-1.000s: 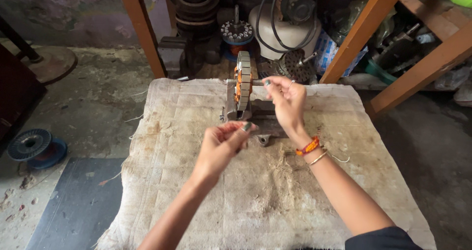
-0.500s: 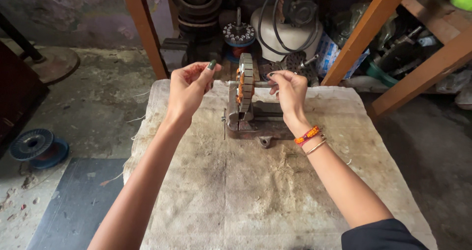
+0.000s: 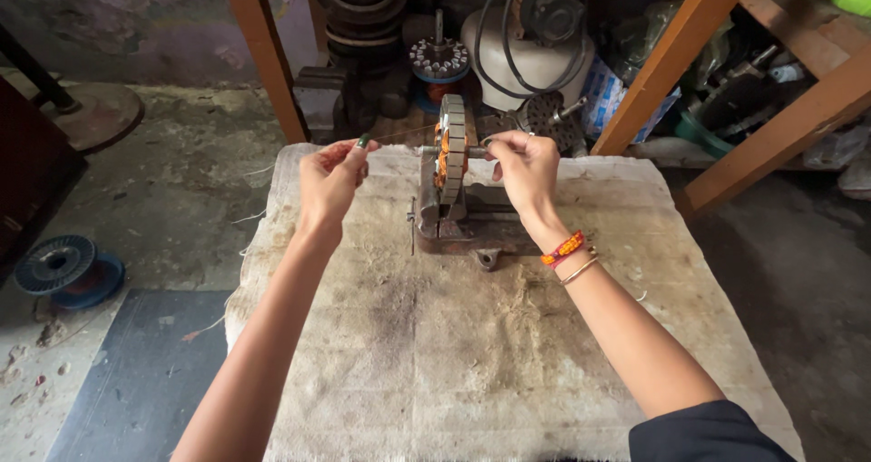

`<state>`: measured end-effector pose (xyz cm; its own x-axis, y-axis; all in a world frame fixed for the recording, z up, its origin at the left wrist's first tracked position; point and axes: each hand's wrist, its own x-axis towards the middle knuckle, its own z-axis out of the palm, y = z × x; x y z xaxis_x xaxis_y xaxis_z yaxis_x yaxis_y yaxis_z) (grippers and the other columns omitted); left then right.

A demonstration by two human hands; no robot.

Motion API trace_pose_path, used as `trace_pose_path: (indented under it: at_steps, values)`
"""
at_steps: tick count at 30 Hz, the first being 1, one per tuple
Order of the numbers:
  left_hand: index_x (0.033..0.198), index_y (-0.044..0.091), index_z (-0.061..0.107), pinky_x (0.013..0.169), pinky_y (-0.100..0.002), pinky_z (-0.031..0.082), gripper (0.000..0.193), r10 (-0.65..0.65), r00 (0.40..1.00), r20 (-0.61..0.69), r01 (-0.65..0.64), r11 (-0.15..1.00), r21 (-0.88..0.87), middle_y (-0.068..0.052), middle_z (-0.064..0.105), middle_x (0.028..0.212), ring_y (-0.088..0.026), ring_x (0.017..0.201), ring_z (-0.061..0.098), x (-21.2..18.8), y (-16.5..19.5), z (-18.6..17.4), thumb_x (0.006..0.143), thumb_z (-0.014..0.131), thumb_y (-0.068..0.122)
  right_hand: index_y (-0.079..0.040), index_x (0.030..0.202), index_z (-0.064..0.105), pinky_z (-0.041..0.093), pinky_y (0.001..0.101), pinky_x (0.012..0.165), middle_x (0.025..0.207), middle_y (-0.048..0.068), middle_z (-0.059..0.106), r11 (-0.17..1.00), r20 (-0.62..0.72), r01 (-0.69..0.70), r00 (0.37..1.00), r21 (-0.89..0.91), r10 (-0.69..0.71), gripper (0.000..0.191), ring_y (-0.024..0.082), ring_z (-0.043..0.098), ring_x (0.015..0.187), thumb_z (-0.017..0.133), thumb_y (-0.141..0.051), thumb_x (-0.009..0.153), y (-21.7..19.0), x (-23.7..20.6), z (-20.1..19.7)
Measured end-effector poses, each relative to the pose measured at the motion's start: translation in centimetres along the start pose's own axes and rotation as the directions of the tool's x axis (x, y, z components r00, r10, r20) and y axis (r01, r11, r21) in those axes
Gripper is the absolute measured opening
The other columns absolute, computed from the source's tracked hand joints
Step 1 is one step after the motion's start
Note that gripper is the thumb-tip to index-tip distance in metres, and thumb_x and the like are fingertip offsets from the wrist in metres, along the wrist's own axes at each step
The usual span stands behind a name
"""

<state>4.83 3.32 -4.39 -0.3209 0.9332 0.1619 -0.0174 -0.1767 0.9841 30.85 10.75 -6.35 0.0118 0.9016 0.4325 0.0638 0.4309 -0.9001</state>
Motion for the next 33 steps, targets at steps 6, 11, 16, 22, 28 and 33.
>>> trace_pose_path:
  at_steps: [6, 11, 16, 22, 28, 33]
  values:
    - [0.102, -0.002, 0.077, 0.056, -0.022, 0.033, 0.02, 0.115, 0.993, -0.036, -0.117, 0.992, -0.05, 0.005, 0.058, 0.069, -0.003, 0.061, 0.045, 0.5, 0.1, -0.8, 0.1, 0.067, 0.015, 0.003, 0.096, 0.079, 0.049, 0.0221, 0.051, 0.07, 0.002, 0.07, 0.998, -0.025, 0.051, 0.998, -0.048, -0.052, 0.015, 0.006, 0.061, 0.056, 0.069, -0.006, 0.089, -0.4, -0.1, 0.2]
    - [0.101, -0.002, 0.078, 0.055, -0.022, 0.034, 0.021, 0.173, 0.981, -0.093, -0.177, 0.984, -0.033, 0.005, 0.058, 0.068, -0.003, 0.06, 0.046, 0.5, 0.6, -0.7, 0.1, 0.068, 0.017, 0.001, 0.097, 0.08, 0.048, 0.0212, 0.051, 0.069, 0.001, 0.071, 0.992, -0.056, 0.076, 0.995, -0.098, -0.082, 0.016, 0.005, 0.061, 0.056, 0.07, -0.008, 0.088, -0.9, -0.3, 0.3]
    - [0.101, -0.001, 0.078, 0.056, -0.021, 0.034, 0.02, 0.19, 0.975, -0.112, -0.197, 0.978, -0.06, 0.005, 0.058, 0.07, -0.002, 0.062, 0.046, 0.7, 1.0, -0.7, 0.1, 0.068, 0.016, 0.0, 0.1, 0.081, 0.043, 0.0203, 0.05, 0.066, 0.001, 0.069, 0.973, -0.046, 0.086, 0.994, -0.215, -0.098, 0.017, 0.004, 0.057, 0.055, 0.071, -0.009, 0.09, -1.5, -0.9, 0.2]
    - [0.1, 0.003, 0.08, 0.054, -0.023, 0.036, 0.018, 0.06, 0.976, -0.21, -0.037, 0.993, 0.113, 0.004, 0.062, 0.068, -0.004, 0.06, 0.049, 0.6, 0.2, -1.0, 0.096, 0.069, 0.017, -0.001, 0.104, 0.079, 0.042, 0.0185, 0.049, 0.075, -0.002, 0.074, 0.98, 0.086, 0.103, 0.992, -0.17, -0.09, 0.017, 0.001, 0.058, 0.056, 0.071, -0.008, 0.091, -1.6, -0.8, 0.6]
    - [0.102, 0.008, 0.08, 0.051, -0.025, 0.031, 0.021, -0.193, 0.949, -0.25, 0.245, 0.949, 0.199, 0.0, 0.064, 0.068, -0.007, 0.055, 0.043, -3.2, -3.6, -3.7, 0.099, 0.063, 0.019, -0.002, 0.106, 0.079, 0.043, 0.0188, 0.052, 0.081, 0.0, 0.075, 0.971, 0.092, 0.192, 0.979, -0.145, -0.18, 0.015, 0.001, 0.059, 0.062, 0.072, -0.009, 0.095, -3.0, -2.4, 0.2]
    - [0.103, 0.004, 0.08, 0.05, -0.025, 0.03, 0.021, -0.287, 0.953, -0.098, 0.3, 0.941, 0.156, 0.001, 0.063, 0.068, -0.006, 0.056, 0.043, -8.8, -7.3, -3.9, 0.095, 0.061, 0.01, -0.009, 0.107, 0.079, 0.048, 0.0242, 0.057, 0.096, 0.003, 0.076, 0.669, 0.136, 0.605, 0.777, -0.431, -0.615, 0.016, 0.01, 0.065, 0.07, 0.072, -0.003, 0.094, -6.2, -5.0, 0.6]
